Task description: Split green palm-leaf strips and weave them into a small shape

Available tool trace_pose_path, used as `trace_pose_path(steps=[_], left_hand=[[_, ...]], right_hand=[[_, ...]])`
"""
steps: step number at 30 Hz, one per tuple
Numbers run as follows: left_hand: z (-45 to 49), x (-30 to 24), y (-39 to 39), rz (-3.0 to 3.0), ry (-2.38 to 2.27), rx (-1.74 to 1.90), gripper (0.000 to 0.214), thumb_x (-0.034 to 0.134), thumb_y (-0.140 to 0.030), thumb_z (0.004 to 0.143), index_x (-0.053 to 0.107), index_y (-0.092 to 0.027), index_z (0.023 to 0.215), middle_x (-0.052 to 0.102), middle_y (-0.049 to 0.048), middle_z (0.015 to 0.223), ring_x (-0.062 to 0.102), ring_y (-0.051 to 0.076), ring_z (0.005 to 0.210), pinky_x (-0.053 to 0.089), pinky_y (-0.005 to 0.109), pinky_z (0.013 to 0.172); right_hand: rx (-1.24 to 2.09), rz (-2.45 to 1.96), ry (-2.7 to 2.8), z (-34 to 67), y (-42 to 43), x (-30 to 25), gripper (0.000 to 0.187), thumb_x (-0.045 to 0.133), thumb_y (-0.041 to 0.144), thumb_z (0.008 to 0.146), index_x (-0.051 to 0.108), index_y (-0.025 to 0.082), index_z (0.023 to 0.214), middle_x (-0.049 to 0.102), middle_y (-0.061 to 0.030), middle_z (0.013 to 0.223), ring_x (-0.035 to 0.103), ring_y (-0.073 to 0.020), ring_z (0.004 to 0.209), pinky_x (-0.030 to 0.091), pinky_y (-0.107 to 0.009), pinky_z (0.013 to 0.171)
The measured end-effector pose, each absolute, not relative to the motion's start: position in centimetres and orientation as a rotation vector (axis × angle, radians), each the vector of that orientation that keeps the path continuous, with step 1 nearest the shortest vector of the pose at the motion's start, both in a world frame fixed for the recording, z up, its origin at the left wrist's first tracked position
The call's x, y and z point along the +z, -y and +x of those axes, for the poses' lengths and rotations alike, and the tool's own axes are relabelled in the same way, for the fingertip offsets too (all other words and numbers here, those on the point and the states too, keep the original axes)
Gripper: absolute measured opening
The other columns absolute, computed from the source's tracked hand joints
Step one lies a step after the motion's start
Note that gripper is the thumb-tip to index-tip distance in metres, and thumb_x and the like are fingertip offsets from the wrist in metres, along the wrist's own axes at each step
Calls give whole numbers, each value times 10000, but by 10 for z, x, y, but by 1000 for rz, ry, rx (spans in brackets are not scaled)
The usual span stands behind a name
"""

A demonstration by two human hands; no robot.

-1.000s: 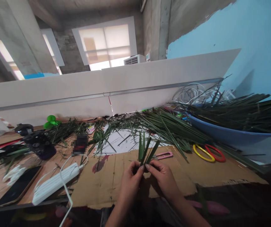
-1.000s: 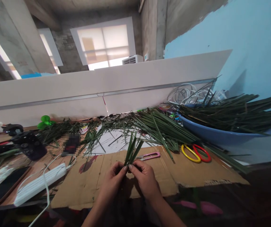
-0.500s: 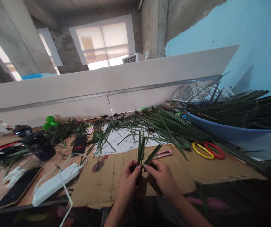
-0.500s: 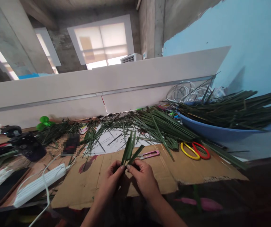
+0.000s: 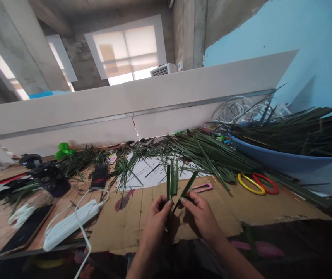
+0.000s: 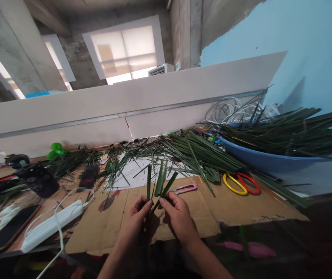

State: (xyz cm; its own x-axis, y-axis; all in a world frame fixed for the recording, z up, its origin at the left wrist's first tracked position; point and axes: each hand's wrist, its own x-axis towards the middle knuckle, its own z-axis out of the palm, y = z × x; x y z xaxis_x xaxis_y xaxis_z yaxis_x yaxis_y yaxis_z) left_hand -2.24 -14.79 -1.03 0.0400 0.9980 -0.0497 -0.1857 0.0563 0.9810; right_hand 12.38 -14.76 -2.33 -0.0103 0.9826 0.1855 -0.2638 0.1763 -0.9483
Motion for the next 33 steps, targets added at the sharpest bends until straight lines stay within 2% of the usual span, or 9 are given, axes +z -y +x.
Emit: trace_pose_path(steps=[5,13,19,24,30,33], left_hand=[[-22,-10,150,962,-986,1275,371,853,-471,628,657,-175,734,647,-7,685,560,141,644,428,232,630],[-24,-8,149,962,-1005,1262,409,863,-493,598,625,-184,718,614,-25,652,547,127,602,426,219,591],[-25,-11,148,1015,-1006,1259,360,812,-485,685,634,-190,790,617,-29,707,554,125,651,439,215,625],[-26,-13,149,922,-992,1272,382,809,-515,686,602,-209,782,569,-64,641,512,102,543,417,210,545],[-31,-21,147,912,-903,1263,326,753,-498,774,613,-204,791,601,-44,687,542,103,564,450,211,553],[-31,-25,146,877,-879,1279,305,762,-461,783,595,-210,820,594,-53,676,534,92,557,442,192,549]], right_hand=[[1240,-884,1265,122,146,-22,234,713,432,806,691,199,819,656,-8,759,577,-191,733,461,-295,692],[1211,-935,1396,120,145,-26,169,672,362,828,665,199,785,620,12,726,556,-187,715,446,-291,671],[1210,-896,1334,121,147,-22,131,658,331,824,676,203,805,681,-10,783,614,-219,792,480,-328,766],[1233,-852,1264,122,148,-23,188,685,359,827,723,219,945,746,-40,932,659,-254,925,499,-379,884],[1264,-909,1237,120,148,-27,245,696,402,825,727,193,948,760,-75,931,676,-286,906,536,-406,806],[1239,-903,1258,121,148,-25,249,702,397,813,733,189,945,764,-78,941,674,-287,913,530,-404,826]])
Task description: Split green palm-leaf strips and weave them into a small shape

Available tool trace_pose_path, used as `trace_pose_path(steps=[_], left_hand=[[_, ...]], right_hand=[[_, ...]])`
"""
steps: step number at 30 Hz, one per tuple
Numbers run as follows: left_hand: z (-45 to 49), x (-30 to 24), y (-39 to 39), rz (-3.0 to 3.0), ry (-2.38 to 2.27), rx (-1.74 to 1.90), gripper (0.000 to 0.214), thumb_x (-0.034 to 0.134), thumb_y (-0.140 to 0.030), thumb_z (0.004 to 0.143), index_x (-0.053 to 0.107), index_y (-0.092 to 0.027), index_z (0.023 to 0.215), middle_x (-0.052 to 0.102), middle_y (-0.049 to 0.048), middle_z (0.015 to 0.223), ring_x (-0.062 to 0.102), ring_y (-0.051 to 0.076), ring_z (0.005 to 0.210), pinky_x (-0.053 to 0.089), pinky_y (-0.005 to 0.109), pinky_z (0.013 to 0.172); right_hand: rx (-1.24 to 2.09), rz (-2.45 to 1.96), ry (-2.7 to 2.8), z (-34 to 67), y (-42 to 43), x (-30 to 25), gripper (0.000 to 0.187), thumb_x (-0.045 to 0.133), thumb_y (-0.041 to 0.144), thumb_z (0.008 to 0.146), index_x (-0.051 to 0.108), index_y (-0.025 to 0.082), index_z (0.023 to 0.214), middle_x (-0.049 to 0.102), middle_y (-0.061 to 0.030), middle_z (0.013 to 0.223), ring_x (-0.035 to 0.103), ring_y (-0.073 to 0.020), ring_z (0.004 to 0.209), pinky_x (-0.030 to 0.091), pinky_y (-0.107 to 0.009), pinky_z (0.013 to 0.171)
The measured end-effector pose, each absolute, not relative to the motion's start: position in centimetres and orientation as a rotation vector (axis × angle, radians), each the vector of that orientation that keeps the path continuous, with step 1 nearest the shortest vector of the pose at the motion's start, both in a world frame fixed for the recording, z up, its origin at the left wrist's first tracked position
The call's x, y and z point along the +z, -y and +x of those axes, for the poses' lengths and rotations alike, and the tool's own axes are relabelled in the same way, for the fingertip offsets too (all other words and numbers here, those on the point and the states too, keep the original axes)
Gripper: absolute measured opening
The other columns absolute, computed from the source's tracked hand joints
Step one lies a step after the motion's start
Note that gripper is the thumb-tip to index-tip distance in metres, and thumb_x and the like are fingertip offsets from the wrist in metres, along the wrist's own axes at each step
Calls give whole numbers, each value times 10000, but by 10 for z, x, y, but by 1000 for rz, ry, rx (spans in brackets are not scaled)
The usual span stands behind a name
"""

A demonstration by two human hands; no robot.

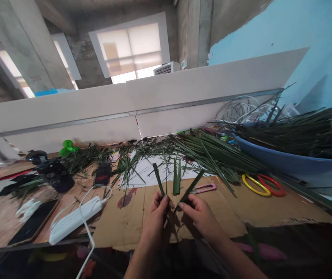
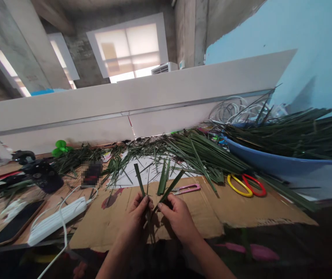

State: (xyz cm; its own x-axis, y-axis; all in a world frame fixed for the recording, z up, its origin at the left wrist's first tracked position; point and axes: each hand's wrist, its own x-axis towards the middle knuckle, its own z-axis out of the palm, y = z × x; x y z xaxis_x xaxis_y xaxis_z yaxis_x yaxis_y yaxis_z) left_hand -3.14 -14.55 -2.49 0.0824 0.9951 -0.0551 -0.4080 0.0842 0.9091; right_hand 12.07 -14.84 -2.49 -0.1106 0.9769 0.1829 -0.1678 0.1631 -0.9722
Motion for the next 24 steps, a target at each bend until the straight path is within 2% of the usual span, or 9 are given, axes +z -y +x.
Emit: trace_pose_path(steps=[3,8,13,17,20,24], left_hand=[[-31,-27,144,859,-873,1311,301,773,-440,781,587,-214,850,591,-59,684,515,76,549,419,171,537],[-30,-23,146,862,-867,1324,314,772,-455,778,581,-210,826,565,-64,666,491,69,532,394,162,515],[-28,-21,147,803,-831,1340,340,797,-461,749,579,-210,822,543,-72,645,480,70,521,391,166,506],[-28,-25,145,822,-857,1357,317,790,-453,764,603,-214,858,586,-56,693,538,86,593,435,176,569],[-27,-27,143,831,-883,1354,324,792,-460,758,618,-221,890,615,-46,738,573,103,647,458,192,613],[-25,-26,141,870,-901,1350,331,786,-491,750,622,-220,844,600,-56,719,526,89,593,413,179,554]], right_hand=[[1240,-884,1258,122,149,-22,243,694,387,814,736,196,959,762,-70,927,669,-280,917,520,-380,820],[1225,-888,1228,123,148,-22,207,709,403,797,722,203,848,740,-48,837,649,-248,821,501,-348,776],[1280,-829,1209,123,148,-23,244,710,425,807,717,211,923,731,-43,899,642,-246,880,491,-360,843],[1362,-847,1293,122,147,-23,263,698,465,822,706,209,882,685,-21,808,623,-212,773,492,-317,716],[1383,-829,1391,121,146,-24,278,685,478,837,702,204,879,675,-22,811,619,-212,794,482,-319,731],[1355,-857,1429,122,145,-24,301,701,492,812,682,191,799,645,-13,762,581,-200,754,460,-315,709]])
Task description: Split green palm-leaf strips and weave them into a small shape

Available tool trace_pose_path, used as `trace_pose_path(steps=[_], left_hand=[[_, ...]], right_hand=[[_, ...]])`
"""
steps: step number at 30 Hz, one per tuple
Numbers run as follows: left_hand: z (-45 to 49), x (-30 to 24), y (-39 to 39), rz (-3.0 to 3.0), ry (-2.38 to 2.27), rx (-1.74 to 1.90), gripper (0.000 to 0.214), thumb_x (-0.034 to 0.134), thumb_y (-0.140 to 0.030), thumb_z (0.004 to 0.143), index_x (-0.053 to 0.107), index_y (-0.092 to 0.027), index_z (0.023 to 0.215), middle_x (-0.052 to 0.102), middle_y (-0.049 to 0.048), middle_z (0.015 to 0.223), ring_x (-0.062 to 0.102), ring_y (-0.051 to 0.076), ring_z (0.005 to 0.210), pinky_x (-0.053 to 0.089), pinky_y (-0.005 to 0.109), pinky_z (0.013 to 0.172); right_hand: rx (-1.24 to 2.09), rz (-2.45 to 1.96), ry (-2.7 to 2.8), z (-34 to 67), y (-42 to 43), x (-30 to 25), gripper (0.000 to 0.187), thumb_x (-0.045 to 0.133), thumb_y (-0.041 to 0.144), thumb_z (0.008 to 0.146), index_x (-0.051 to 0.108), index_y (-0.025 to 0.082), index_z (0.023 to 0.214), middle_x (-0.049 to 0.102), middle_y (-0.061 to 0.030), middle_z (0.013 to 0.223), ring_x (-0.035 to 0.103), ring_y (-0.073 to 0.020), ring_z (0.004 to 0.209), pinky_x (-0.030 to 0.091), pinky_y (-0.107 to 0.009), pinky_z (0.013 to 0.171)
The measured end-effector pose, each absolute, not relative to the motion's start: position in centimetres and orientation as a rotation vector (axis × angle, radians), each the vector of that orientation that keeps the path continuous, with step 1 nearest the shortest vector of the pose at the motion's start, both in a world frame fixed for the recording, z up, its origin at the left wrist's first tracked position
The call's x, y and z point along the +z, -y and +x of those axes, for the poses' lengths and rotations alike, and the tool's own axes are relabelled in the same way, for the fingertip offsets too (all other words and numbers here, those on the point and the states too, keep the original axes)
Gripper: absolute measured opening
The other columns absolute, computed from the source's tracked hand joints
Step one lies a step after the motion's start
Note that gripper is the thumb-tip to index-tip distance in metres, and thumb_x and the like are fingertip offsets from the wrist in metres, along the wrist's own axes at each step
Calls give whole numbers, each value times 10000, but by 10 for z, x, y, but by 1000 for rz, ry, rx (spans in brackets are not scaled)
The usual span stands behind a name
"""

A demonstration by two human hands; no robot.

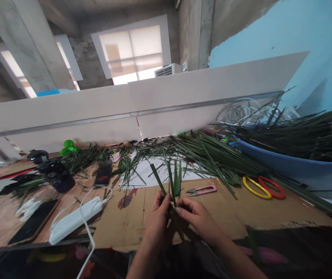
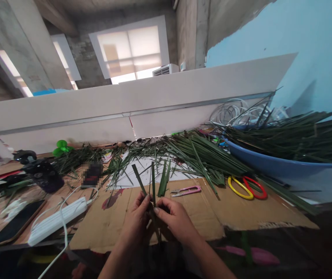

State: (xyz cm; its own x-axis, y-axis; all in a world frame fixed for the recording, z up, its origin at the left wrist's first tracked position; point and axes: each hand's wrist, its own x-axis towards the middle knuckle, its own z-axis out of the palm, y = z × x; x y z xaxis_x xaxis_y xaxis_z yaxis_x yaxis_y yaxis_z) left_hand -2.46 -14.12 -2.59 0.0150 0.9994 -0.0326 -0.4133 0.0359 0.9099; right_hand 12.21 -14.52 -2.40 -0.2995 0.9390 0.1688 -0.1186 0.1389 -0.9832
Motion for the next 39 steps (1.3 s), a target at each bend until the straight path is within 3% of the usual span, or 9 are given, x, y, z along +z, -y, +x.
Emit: trace_pose_path(steps=[7,12,16,20,26,39], left_hand=[[-23,-24,144,807,-844,1278,346,761,-504,770,686,-187,886,613,-26,670,530,93,556,391,183,533],[-22,-19,151,926,-796,1219,330,803,-388,756,724,-203,1018,713,53,931,643,179,858,472,235,743],[-18,-14,156,1045,-791,1183,384,818,-395,736,723,-209,1059,718,72,989,641,208,906,474,259,760],[-16,-15,154,1100,-842,1246,383,848,-440,679,730,-186,940,696,43,843,617,181,793,475,259,732],[-14,-14,152,1110,-933,1227,408,851,-514,623,657,-169,723,562,-34,611,468,102,517,390,214,492],[-14,-15,153,1075,-939,1207,453,839,-563,613,631,-176,721,558,-38,612,479,103,522,385,211,495]], right_hand=[[1377,-876,1276,121,147,-21,329,739,509,765,633,198,774,612,14,718,543,-179,697,442,-303,677],[1297,-883,1223,123,148,-24,306,718,493,805,628,202,788,591,16,726,518,-167,697,431,-284,658],[1244,-860,1210,123,146,-26,278,714,468,822,642,200,798,609,9,750,535,-172,727,434,-286,690],[1245,-856,1175,122,145,-28,280,739,464,799,650,198,807,626,1,767,556,-185,747,446,-300,708],[1231,-826,1114,123,143,-35,241,754,422,797,641,209,807,616,7,765,558,-185,744,455,-308,719],[1284,-770,1098,124,146,-30,165,743,367,817,688,212,833,643,7,772,566,-190,774,441,-314,771]])
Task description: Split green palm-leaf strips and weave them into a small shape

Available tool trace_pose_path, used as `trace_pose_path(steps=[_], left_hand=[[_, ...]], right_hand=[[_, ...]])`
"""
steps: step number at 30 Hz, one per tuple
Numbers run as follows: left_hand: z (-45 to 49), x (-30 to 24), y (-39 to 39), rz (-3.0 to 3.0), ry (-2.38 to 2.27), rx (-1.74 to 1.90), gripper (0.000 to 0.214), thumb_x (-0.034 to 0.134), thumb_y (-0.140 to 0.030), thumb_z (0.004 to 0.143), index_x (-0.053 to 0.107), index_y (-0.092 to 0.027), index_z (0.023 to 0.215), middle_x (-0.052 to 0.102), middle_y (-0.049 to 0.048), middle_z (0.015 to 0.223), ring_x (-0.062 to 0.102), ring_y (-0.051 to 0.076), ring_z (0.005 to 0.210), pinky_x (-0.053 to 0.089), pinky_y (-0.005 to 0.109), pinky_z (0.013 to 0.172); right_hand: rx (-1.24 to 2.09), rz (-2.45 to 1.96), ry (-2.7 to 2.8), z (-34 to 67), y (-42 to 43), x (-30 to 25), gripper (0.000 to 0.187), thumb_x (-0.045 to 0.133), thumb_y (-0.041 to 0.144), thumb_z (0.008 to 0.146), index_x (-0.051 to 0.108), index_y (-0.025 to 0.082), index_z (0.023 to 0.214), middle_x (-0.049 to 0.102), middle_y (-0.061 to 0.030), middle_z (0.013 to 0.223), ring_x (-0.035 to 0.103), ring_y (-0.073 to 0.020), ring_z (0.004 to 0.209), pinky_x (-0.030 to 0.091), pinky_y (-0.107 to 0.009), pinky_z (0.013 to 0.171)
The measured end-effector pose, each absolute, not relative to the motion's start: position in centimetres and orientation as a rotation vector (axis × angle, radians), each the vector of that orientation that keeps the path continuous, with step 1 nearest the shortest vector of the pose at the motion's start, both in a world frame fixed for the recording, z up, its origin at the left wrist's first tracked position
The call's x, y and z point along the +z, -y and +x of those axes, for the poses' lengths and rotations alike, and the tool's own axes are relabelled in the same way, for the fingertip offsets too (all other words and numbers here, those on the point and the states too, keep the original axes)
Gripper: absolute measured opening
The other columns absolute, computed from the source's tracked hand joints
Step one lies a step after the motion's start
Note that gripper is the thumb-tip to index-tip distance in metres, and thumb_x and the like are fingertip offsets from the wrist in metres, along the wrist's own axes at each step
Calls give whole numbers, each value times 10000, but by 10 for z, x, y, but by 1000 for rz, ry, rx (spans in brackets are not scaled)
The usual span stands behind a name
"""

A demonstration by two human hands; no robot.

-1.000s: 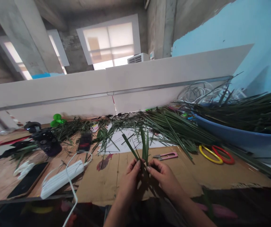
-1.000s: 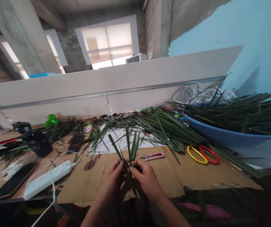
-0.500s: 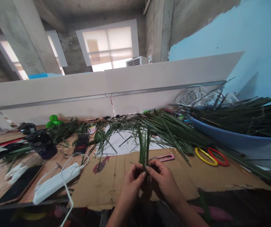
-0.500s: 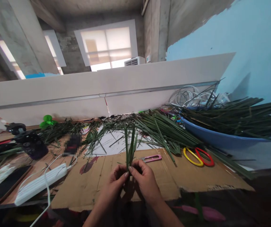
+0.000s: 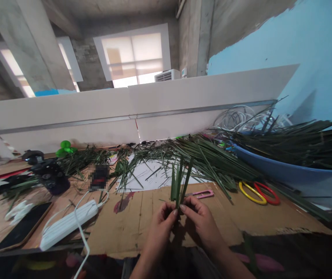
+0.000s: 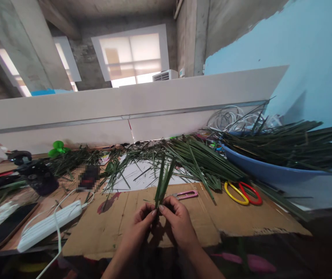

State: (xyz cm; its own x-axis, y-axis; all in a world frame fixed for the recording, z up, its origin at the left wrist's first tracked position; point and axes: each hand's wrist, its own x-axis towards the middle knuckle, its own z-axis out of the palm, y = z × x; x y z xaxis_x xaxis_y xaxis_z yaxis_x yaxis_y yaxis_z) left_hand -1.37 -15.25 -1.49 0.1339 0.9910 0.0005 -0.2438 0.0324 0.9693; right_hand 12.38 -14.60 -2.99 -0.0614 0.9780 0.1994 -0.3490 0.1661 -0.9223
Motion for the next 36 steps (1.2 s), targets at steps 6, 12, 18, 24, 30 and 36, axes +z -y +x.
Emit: trace_pose_path(steps=[6,12,18,24,30,36], left_hand=[[-14,-16,152,1073,-954,1201,476,825,-588,619,613,-176,726,536,-53,583,444,86,464,371,208,463],[-12,-18,153,1090,-983,1271,439,795,-558,682,622,-190,848,568,-36,643,486,107,506,393,216,487],[-6,-17,164,1294,-1105,1417,285,801,-394,730,684,-219,923,643,9,811,527,133,600,415,233,561],[-11,-17,160,1242,-1141,1363,312,716,-510,790,675,-201,767,615,8,679,537,155,597,412,237,553],[-19,-21,154,1063,-1066,1324,403,736,-589,734,614,-206,746,537,-48,612,459,99,469,390,211,478],[-17,-18,155,1069,-1000,1235,433,775,-587,693,617,-193,773,561,-37,625,495,101,499,388,203,484]], right_hand=[[1217,-815,1152,125,146,-28,190,744,392,802,709,206,818,668,-14,787,588,-221,815,445,-330,802],[1227,-847,1122,125,146,-29,220,744,419,796,688,209,835,664,-16,792,579,-217,788,454,-324,765],[1171,-884,1104,123,147,-27,253,738,445,794,652,210,757,624,-2,725,562,-205,729,455,-309,709],[1165,-869,1110,124,147,-25,279,757,466,780,709,204,862,689,-34,821,599,-234,842,464,-327,789],[1164,-899,1019,121,147,-20,331,808,510,705,687,219,808,665,-12,771,597,-210,760,475,-303,709],[1222,-819,1117,122,142,-28,274,729,463,818,711,217,937,725,-39,914,634,-236,894,473,-346,858]])
